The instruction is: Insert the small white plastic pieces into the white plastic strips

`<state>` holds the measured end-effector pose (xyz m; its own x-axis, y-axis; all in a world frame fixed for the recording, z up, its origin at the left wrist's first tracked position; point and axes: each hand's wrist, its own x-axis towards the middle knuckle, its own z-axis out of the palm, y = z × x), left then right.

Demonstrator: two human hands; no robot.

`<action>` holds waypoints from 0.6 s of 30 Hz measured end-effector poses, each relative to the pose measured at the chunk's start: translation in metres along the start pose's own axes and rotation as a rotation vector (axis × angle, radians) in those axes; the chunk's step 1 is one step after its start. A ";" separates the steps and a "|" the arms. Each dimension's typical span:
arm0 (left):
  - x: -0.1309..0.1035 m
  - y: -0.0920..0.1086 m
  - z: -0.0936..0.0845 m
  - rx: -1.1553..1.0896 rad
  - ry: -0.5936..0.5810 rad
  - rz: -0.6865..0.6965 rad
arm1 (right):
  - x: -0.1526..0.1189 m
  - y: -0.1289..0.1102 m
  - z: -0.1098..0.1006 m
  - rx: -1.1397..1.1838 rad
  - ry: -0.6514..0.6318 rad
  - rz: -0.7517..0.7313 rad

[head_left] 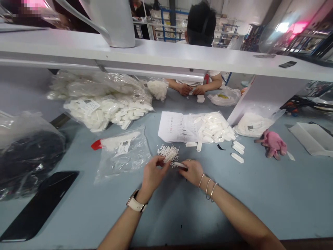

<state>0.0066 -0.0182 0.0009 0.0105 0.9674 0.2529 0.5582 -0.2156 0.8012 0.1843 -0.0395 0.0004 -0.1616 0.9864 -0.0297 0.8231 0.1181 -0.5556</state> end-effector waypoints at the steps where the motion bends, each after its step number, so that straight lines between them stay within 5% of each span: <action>1: 0.000 0.001 -0.001 0.001 0.001 -0.004 | -0.001 -0.001 0.001 -0.052 -0.032 -0.028; 12: -0.001 -0.003 0.005 -0.029 -0.034 0.000 | -0.001 -0.006 0.007 -0.178 -0.063 -0.025; 18: 0.000 -0.004 0.005 -0.052 -0.075 -0.020 | 0.002 0.001 0.011 0.051 0.119 -0.004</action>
<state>0.0089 -0.0164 -0.0050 0.0634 0.9784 0.1970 0.5151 -0.2011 0.8332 0.1786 -0.0389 -0.0089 -0.0971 0.9928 0.0698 0.7932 0.1195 -0.5971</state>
